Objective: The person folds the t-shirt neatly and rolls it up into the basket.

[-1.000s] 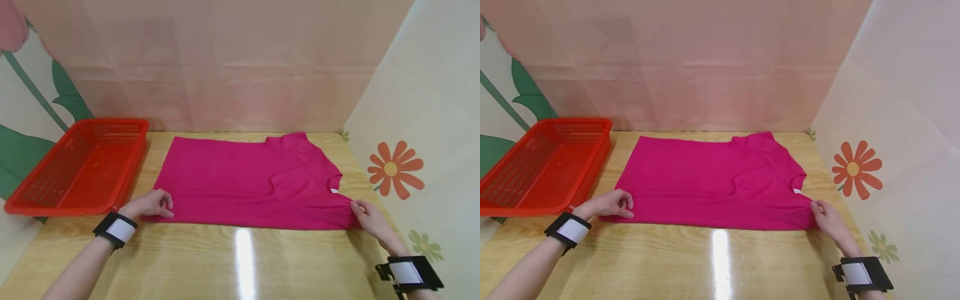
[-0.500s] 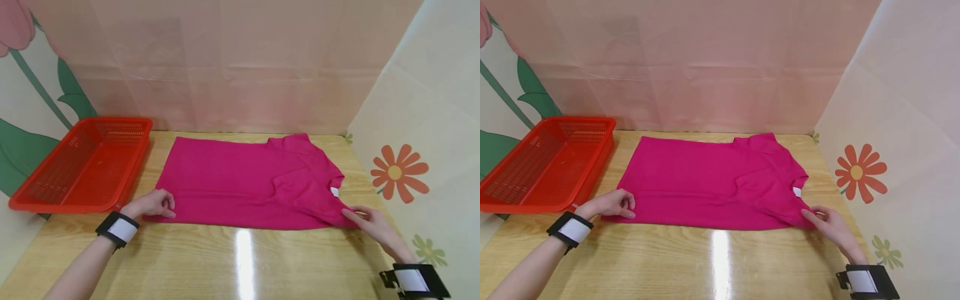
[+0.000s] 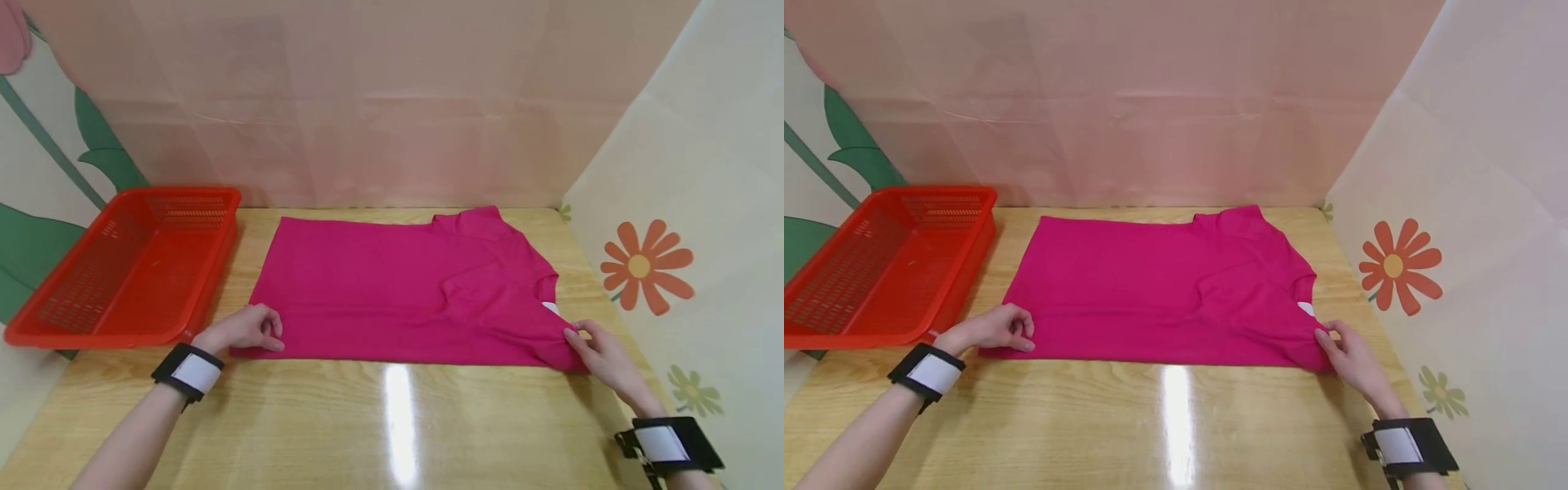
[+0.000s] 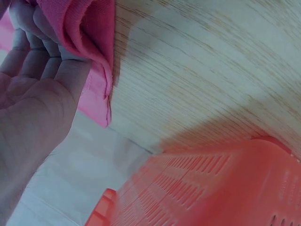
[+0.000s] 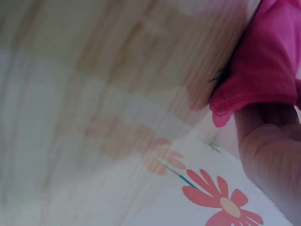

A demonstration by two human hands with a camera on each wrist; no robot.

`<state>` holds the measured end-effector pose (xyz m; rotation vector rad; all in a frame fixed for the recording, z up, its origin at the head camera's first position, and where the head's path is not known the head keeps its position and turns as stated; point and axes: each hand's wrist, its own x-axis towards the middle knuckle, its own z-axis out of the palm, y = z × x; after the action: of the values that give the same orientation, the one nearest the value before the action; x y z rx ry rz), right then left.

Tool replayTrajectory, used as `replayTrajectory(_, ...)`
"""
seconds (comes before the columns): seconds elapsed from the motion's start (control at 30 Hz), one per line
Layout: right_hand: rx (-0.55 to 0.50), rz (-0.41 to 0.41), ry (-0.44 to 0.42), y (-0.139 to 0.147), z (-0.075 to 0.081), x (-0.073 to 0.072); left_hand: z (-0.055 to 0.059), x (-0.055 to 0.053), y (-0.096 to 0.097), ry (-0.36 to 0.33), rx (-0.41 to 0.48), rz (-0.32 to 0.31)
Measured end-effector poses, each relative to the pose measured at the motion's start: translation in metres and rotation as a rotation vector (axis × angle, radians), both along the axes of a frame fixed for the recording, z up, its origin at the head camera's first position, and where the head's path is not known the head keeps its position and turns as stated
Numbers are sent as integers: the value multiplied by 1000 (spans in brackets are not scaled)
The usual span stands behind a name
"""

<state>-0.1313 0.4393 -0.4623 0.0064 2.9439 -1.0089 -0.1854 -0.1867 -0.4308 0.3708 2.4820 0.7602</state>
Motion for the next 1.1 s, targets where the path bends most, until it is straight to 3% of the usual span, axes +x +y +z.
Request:
replayTrajectory(0.23,-18,21,-141,6,10,2,1,0,0,6,-4,4)
replayTrajectory(0.37,-11,32,-170,12,10,6,0,1,-1,6,-5,12)
replayTrajectory(0.63,83,5,10,12,-2,14,2,0,-4,25,-2,-4)
replayTrajectory(1.1,302,8,113,2,-13,10,4,1,-5,-24,-30,26)
